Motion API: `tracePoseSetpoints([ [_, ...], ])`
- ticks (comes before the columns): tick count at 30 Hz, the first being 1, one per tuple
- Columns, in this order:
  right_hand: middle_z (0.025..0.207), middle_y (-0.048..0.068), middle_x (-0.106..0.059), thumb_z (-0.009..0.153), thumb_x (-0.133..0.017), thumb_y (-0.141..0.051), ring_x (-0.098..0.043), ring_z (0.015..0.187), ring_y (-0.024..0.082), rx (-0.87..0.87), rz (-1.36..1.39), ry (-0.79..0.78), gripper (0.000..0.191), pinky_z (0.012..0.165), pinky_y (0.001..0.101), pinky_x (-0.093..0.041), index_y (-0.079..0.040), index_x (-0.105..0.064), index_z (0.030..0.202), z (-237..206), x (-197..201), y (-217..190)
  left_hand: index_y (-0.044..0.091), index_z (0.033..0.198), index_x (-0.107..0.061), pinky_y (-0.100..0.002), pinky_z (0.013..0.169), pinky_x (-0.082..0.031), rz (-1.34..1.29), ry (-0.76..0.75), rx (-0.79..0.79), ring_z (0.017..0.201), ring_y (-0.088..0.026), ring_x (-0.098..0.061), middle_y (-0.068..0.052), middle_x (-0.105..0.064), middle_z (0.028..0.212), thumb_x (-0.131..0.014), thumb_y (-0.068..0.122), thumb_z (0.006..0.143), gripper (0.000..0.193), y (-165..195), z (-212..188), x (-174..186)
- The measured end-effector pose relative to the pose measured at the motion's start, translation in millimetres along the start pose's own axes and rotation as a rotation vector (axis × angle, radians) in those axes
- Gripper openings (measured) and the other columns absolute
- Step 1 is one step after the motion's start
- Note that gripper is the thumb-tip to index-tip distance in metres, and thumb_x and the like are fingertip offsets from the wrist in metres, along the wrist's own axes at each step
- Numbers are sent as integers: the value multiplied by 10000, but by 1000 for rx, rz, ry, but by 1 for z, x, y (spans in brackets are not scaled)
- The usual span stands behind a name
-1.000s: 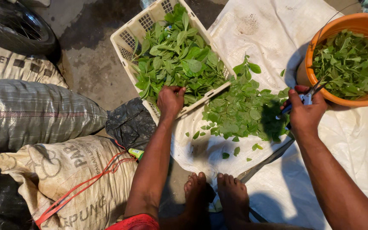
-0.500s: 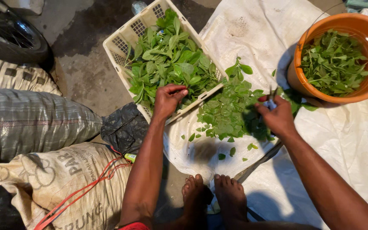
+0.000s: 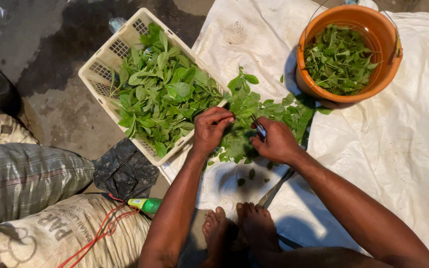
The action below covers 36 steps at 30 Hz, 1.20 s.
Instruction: The person sits on the ground and uses shears to trim leaves from stems. They pick up leafy branches from a white basket, cut the leaves off, and place the trimmed leaves into an orange bucket filled with water. The process is repeated continuously throughout the clip.
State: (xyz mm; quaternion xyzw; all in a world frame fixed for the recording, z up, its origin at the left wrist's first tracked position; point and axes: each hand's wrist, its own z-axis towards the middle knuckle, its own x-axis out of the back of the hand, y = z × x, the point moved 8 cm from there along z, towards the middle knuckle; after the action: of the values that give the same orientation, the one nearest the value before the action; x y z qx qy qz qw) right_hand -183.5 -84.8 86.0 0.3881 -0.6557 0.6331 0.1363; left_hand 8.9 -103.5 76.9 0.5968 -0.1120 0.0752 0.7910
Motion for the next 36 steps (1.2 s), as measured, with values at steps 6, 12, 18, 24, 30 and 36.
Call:
tracePoseSetpoints([
  [6,778,197,-708,895,-754,-304,-693,791,411,-80,-265,5,283,761,513,-539,-55,-694,1016,-2,1,17,0,1021,-774,-284,769,-569,9,-78,-14,857,-185,-725,-107,-751,959,-755,14,883,140,4,0,-18],
  [12,797,176,-730,801,-771,-276,-715,773,390,-61,-290,-65,331,740,508,-550,-77,-694,1053,1,11,23,16,1022,-785,-289,796,-584,37,-121,-48,893,-193,-735,-106,-760,984,-758,13,879,146,3,1,-17],
  [18,828,186,-726,763,-799,-276,-711,796,393,27,-273,-60,356,729,516,-550,-52,-680,1013,9,2,15,16,1054,-768,-295,810,-584,26,-187,-80,924,-197,-732,-109,-753,1003,-741,4,892,165,0,-2,-26],
  [24,799,199,-729,884,-749,-308,-706,800,394,-109,-404,-81,296,764,500,-555,-100,-688,1085,7,-3,34,22,1087,-780,-282,861,-566,-92,-194,44,986,-177,-722,-94,-761,1064,-681,-15,908,207,-36,-9,-26],
  [30,888,161,-736,781,-780,-229,-711,803,387,137,-275,53,323,717,503,-552,-72,-701,1052,6,11,10,0,1058,-782,-266,852,-546,-319,-241,262,954,-125,-674,-47,-736,1048,-713,75,962,139,-73,-19,-39],
  [36,853,197,-729,793,-781,-243,-695,785,427,137,-324,32,325,717,537,-545,-69,-694,1054,11,4,11,-4,1068,-783,-262,835,-538,-339,-310,282,918,-120,-666,-43,-714,980,-719,124,968,174,-79,-25,-49],
])
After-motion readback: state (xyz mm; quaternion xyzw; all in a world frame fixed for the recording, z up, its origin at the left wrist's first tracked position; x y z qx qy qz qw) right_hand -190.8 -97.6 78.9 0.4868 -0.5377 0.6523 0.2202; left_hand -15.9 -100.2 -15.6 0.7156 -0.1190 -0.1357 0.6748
